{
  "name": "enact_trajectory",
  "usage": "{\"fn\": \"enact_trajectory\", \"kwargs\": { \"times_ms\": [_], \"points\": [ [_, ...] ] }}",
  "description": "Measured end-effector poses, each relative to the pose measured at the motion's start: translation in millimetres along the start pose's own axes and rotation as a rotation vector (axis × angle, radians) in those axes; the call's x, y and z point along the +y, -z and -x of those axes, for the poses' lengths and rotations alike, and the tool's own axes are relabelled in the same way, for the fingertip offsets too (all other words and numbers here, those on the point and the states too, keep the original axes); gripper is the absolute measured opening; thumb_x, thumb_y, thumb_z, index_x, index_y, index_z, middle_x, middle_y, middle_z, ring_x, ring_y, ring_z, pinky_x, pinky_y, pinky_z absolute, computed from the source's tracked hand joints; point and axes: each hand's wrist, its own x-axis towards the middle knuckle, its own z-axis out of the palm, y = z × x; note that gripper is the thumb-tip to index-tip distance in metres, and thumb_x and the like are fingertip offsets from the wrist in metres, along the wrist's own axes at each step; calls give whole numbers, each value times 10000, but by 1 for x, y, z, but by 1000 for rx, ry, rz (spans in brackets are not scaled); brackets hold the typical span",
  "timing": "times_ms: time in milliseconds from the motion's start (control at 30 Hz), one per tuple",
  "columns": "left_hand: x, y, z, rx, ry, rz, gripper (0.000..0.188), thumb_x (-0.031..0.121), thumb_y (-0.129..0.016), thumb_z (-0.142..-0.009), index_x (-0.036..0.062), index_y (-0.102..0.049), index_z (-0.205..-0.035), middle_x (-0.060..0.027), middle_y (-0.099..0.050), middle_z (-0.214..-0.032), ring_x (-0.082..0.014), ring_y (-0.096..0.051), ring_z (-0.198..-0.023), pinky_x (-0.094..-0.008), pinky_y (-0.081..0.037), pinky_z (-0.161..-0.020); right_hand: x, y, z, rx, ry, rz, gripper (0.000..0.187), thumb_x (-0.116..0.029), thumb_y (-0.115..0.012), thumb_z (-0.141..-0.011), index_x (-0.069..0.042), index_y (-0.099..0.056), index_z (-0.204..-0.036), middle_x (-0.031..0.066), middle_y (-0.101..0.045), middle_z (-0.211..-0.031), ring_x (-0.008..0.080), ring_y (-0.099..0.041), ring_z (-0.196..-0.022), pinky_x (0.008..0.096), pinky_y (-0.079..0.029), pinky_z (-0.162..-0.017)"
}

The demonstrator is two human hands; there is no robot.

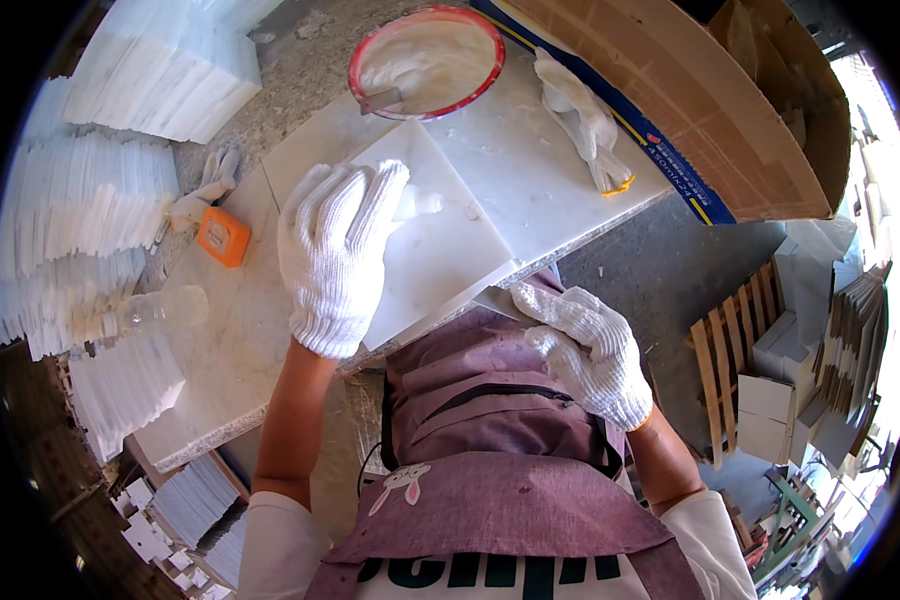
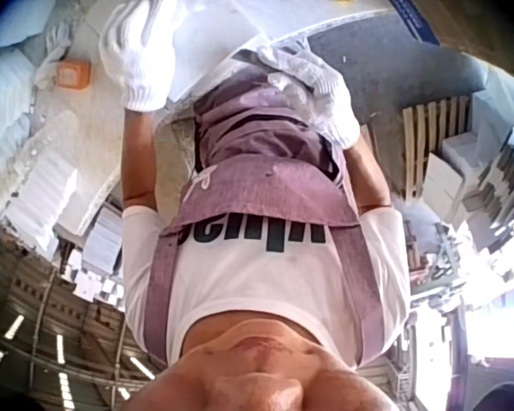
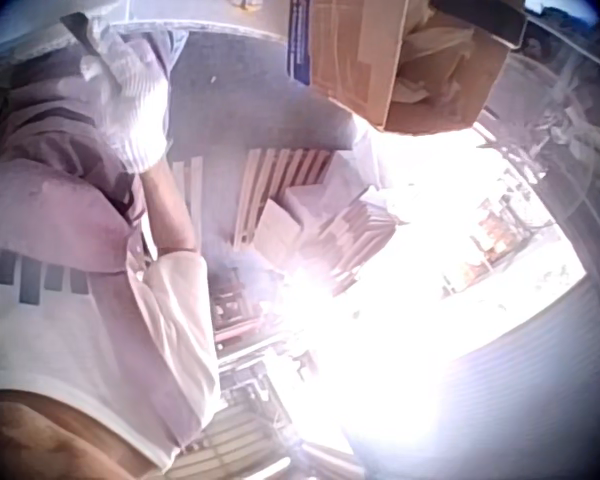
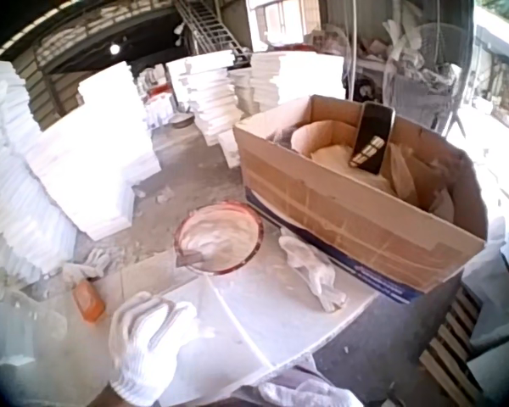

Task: The person applies white adhesive from a red-rimmed container onto white rectangular foam blocks using a metal spatula. They spread the adhesive evenly across the surface, then pick up a second foam block and press it onto the first to form a joined unit. The person repeats this process, handling the blocks and adhesive in a repetitive assembly sequence.

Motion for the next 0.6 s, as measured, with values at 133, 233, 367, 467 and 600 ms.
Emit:
{"fn": "enact_trajectory", "kwargs": {
  "times_ms": [133, 233, 367, 467, 600],
  "points": [
    [-3, -2, 0, -38, -27, -24, 494, 141, -760, -757, 157, -679, -1245, -30, -583, -1162, -246, -581, -1096, -451, -496, -1005, 0, 1, 4, 0, -33, -21, 372, -48, -731, -862, -35, -693, -1232, 148, -655, -845, 258, -614, -682, 345, -518, -651],
    [1, -1, -3, -10, -46, -41, 505, 130, -798, -697, 122, -684, -1189, -47, -625, -1095, -257, -603, -1063, -443, -502, -974, 2, 2, 5, 0, -59, -61, 374, -48, -724, -864, -34, -689, -1236, 155, -658, -870, 270, -622, -711, 349, -522, -666],
    [2, 1, -4, 21, -104, -96, 509, 120, -805, -680, 116, -693, -1176, -48, -635, -1076, -261, -612, -1053, -443, -501, -972, 7, 6, 7, -9, -58, -16, 380, -41, -721, -856, -32, -687, -1235, 162, -659, -884, 298, -626, -733, 352, -523, -681],
    [2, 2, -3, 41, -114, -90, 523, 117, -792, -693, 137, -696, -1207, -42, -626, -1109, -260, -609, -1070, -454, -496, -990, 5, 6, 5, -2, -32, 2, 384, -37, -723, -849, -30, -687, -1231, 164, -659, -884, 311, -625, -737, 352, -524, -691],
    [4, 1, -2, 35, -110, -104, 504, 125, -781, -713, 159, -708, -1211, -34, -625, -1110, -254, -608, -1080, -456, -488, -1008, 7, 5, 6, 13, -8, -38, 382, -28, -708, -896, -28, -672, -1276, 58, -596, -832, 114, -530, -647, 266, -460, -607]
  ]
}}
